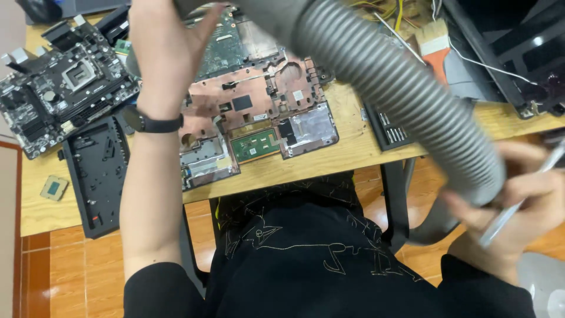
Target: Disassembling a laptop to access internal components and cleaning them using a vacuum and tool.
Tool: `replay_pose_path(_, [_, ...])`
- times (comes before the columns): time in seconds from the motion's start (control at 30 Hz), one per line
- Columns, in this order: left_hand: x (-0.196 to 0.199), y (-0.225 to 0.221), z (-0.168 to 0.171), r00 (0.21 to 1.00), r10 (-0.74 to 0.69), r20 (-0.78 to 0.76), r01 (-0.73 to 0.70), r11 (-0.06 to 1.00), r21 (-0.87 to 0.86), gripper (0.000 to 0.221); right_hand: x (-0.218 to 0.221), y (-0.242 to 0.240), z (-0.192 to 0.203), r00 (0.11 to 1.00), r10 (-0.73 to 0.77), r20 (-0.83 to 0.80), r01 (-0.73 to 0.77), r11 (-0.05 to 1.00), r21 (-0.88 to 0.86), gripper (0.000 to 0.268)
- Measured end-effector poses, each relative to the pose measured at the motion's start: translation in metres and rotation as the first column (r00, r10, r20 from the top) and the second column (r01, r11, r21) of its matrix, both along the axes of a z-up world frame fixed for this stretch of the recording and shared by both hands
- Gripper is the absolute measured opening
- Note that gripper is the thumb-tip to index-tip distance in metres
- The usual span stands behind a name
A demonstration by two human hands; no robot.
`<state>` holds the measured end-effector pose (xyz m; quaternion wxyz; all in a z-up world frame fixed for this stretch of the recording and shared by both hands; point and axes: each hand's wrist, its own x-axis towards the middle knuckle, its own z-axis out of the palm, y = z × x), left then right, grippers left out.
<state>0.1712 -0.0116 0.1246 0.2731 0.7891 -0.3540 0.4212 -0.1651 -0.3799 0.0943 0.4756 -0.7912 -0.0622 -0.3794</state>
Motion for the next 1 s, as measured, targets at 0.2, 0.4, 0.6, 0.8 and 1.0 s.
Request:
replay_pose_path(0.2, [0.065,0.058,-0.075,0.934,0.051,-0.354,-0.162,0.942,-0.293,0.009,0.011,0.06,-0.032,0.87,0.479,-0.118,-0.494,0.838,-0.234,0.063])
replay_pose_path(0.4, [0.029,0.097,-0.092,0.934,0.023,-0.356,-0.145,0.936,-0.32,0.005,0.021,0.097,-0.046,0.675,0.734,-0.069,-0.724,0.642,-0.252,0.06])
replay_pose_path(0.6, [0.011,0.135,-0.1,0.941,-0.009,-0.338,-0.12,0.926,-0.358,0.011,0.046,0.109,-0.046,0.727,0.674,-0.129,-0.653,0.622,-0.432,0.053])
replay_pose_path(0.8, [-0.022,0.154,-0.098,0.943,-0.079,-0.322,-0.056,0.919,-0.391,0.02,0.049,0.119,-0.068,0.528,0.801,-0.281,-0.845,0.463,-0.268,0.045])
replay_pose_path(1.0, [-0.071,0.087,-0.042,0.801,-0.47,-0.371,0.095,0.712,-0.696,0.017,0.037,0.114,-0.082,0.338,0.875,-0.345,-0.94,0.332,-0.079,0.043])
